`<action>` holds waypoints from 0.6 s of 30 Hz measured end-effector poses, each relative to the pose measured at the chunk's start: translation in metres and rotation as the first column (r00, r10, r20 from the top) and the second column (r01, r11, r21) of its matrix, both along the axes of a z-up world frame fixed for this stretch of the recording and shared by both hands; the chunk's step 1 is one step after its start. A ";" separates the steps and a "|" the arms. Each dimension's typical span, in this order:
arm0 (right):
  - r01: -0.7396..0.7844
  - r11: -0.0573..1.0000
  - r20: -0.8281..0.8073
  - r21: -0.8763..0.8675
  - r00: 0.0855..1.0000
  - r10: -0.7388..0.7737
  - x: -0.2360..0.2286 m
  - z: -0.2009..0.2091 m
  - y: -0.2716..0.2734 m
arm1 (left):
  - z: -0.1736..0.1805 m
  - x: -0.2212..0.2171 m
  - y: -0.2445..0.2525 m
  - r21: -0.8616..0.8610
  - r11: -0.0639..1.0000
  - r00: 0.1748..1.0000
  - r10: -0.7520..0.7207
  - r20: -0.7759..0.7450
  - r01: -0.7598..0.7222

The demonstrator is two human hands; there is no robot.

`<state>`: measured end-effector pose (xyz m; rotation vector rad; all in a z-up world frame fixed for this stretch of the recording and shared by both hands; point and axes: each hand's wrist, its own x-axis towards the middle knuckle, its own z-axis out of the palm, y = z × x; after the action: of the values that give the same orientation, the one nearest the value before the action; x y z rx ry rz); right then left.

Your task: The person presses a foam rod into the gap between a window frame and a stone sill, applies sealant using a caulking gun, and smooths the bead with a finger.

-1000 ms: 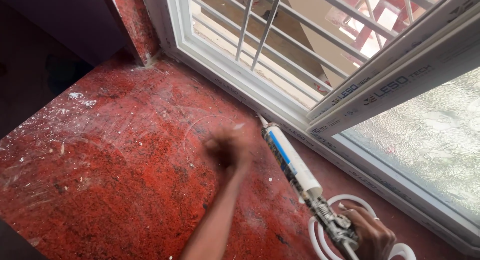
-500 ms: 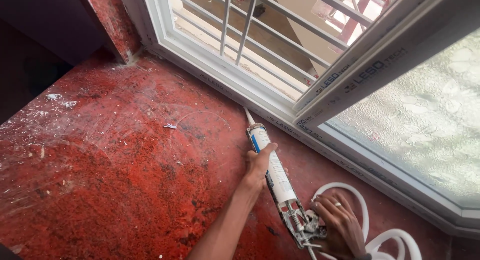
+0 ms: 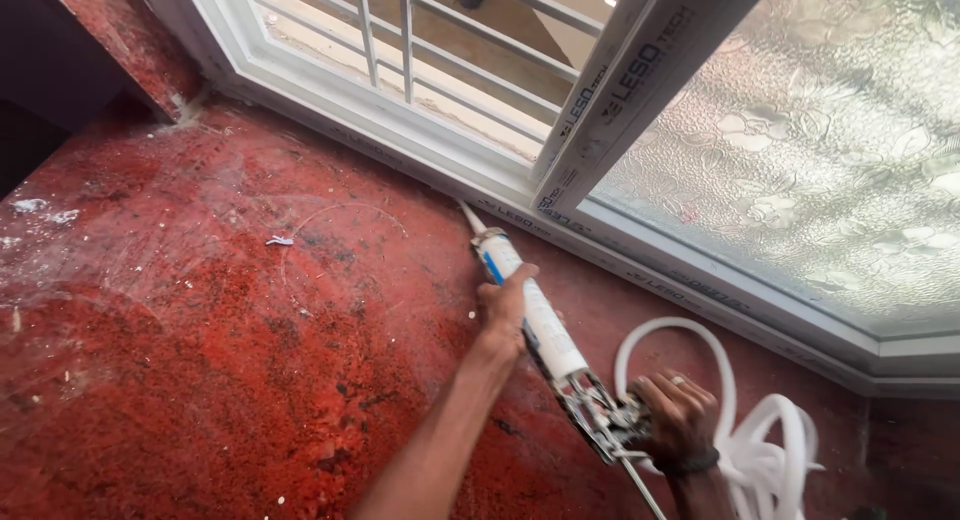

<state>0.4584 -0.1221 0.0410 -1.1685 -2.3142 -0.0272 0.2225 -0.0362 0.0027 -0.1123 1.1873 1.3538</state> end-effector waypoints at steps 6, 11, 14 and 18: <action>0.105 0.994 -0.030 -0.018 0.994 -0.105 0.051 -0.007 -0.037 | 0.020 0.052 -0.029 0.027 0.982 0.981 -0.186 -0.061 0.187; 0.134 0.990 -0.030 -0.031 0.990 -0.135 0.096 -0.012 -0.060 | 0.002 0.104 -0.040 0.081 0.966 0.969 -0.244 -0.048 0.247; 0.181 0.982 -0.009 -0.047 0.983 -0.181 0.135 -0.034 -0.076 | 0.003 0.133 -0.047 -0.008 0.962 0.955 -0.274 -0.115 0.274; 0.254 0.965 -0.033 -0.063 0.966 -0.257 0.172 -0.050 -0.097 | -0.008 0.174 -0.058 0.022 0.959 0.959 -0.281 -0.023 0.282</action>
<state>0.6300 -0.2193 -0.0090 -1.4774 -2.1277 -0.0303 0.3961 -0.0942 -0.0050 0.0864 1.1546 1.1198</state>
